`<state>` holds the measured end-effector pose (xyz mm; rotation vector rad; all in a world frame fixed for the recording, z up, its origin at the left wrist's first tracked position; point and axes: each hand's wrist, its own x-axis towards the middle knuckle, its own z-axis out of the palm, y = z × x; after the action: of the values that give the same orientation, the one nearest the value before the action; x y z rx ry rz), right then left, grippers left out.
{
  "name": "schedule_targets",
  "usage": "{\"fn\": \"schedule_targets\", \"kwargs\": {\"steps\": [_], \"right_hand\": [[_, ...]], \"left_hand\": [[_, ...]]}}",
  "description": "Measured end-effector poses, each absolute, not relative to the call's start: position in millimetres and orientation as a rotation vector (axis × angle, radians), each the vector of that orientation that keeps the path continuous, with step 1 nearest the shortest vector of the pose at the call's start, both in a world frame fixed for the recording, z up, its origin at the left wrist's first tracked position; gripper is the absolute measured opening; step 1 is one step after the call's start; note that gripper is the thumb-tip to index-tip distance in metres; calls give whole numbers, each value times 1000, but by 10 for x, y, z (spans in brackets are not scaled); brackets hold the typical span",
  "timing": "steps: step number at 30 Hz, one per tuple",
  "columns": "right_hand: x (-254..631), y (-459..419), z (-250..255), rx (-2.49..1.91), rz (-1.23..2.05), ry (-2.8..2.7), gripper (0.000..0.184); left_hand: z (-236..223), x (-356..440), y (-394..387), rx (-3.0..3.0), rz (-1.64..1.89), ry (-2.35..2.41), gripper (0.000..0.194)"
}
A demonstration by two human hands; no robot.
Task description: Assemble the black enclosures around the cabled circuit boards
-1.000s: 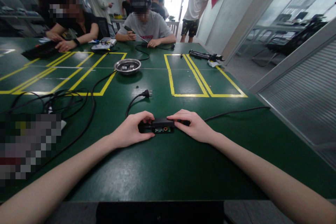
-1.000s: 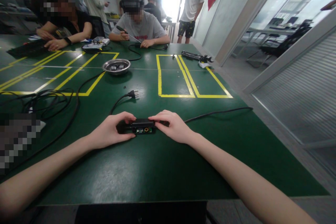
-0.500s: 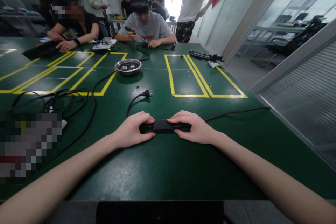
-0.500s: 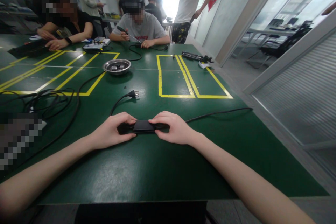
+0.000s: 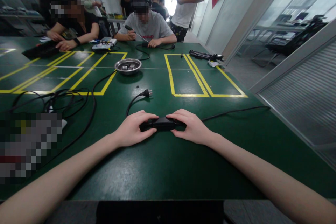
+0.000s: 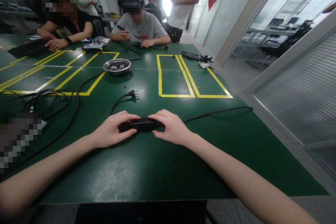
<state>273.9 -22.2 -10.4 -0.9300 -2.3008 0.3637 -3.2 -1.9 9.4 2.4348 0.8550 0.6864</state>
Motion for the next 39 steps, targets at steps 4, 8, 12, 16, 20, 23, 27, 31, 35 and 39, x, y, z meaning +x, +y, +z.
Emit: {"fn": "schedule_targets", "kwargs": {"steps": [4,8,12,16,20,23,27,31,35,39], "right_hand": [[2743,-229,-100,-958,324,-2340,38],[2743,-251,-95,-931,294,-2366,35],[2727,-273,-79,-915,267,-2380,30],[2714,-283,-53,-903,261,-2388,27],[2714,-290,-31,-912,283,-2385,25],[2713,-290,-26,-906,289,-2382,25],[2695,-286,-31,-915,260,-2399,24],[2668,-302,-31,-849,195,-2427,27],[2658,-338,-5,-827,185,-2439,25],[2649,-361,9,-846,146,-2459,25]], "left_hand": [[101,-18,-43,2443,682,859,31],[104,2,-58,2471,673,858,30],[65,20,-47,2582,676,839,35],[40,23,-41,2633,696,828,29],[59,23,-56,2625,702,835,29],[72,27,-68,2638,696,842,29],[73,39,-86,2697,703,846,29],[84,52,-106,2750,681,836,30],[98,63,-107,2768,676,792,31],[92,81,-108,2834,665,761,37]]}}
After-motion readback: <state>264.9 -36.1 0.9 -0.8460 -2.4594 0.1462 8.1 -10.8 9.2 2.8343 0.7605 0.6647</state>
